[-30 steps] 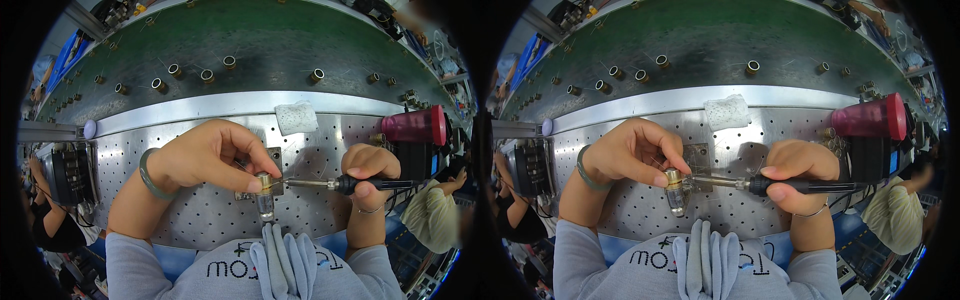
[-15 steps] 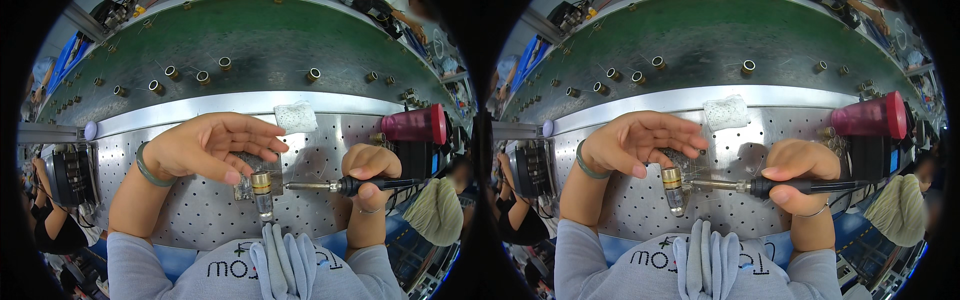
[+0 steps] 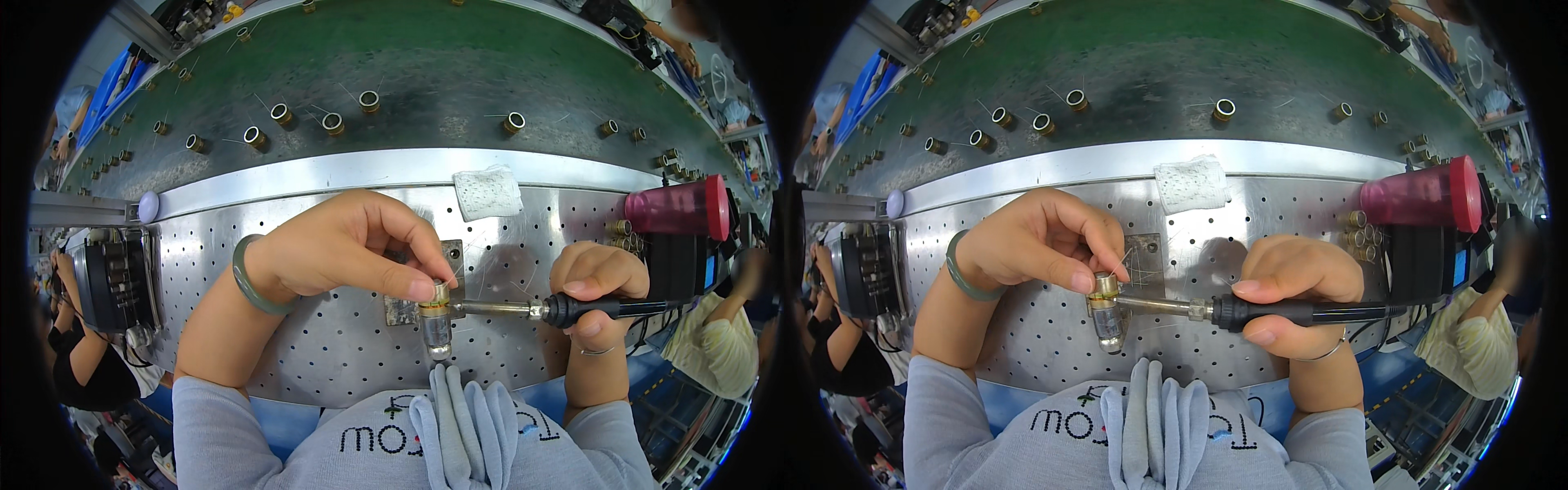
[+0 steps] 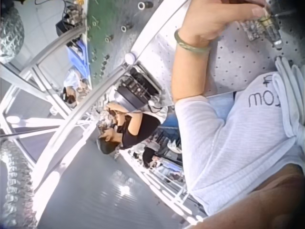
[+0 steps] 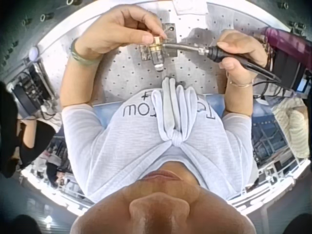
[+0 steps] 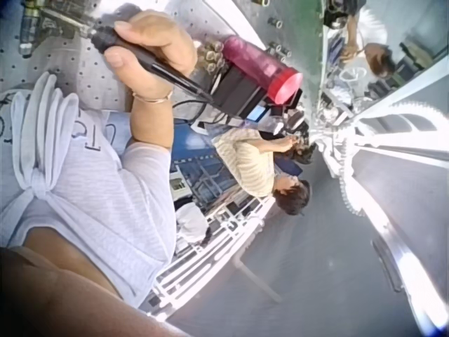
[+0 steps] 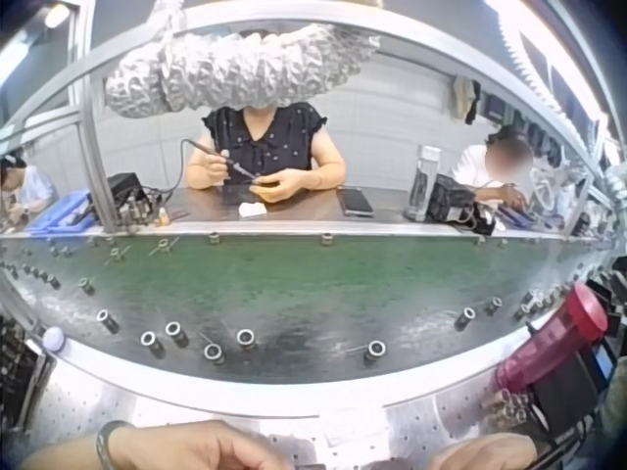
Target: The person uses a soldering iron to apply solder to small cylindrical metal components on a perforated metal workbench. They repeatedly pick up components, apply heat and solder, and place the finished items onto a green conveyor belt.
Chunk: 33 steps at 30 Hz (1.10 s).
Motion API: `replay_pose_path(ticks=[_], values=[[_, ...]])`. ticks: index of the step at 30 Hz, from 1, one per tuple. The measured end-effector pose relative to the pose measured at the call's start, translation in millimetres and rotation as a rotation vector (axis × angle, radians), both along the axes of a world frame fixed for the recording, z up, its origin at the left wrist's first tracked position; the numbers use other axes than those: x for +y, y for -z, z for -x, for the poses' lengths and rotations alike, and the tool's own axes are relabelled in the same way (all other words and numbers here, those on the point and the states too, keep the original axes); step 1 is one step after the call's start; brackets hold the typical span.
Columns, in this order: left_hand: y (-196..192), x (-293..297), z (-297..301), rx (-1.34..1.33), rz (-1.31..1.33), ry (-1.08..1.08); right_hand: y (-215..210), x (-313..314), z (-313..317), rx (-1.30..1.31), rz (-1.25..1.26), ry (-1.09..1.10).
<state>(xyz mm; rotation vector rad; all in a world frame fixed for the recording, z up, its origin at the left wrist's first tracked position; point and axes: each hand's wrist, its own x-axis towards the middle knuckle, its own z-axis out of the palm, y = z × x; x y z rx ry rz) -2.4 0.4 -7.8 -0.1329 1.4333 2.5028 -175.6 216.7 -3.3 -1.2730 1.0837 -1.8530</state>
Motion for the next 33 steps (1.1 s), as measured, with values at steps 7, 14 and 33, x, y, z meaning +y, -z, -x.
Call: replay_pose_path(ticks=[7,14,33], values=[[1.8,2.7,-1.5,-0.056,-0.033,-0.024,4.6,0.9,-1.6,0.058,-0.011,0.075],[-1.4,4.2,-1.7,-0.089,-0.033,-0.018,0.0,0.1,2.0,0.004,0.008,0.004],[-4.9,2.2,-2.4,-0.071,0.023,-0.018,3.4,-3.1,2.6,0.086,0.030,-0.018]])
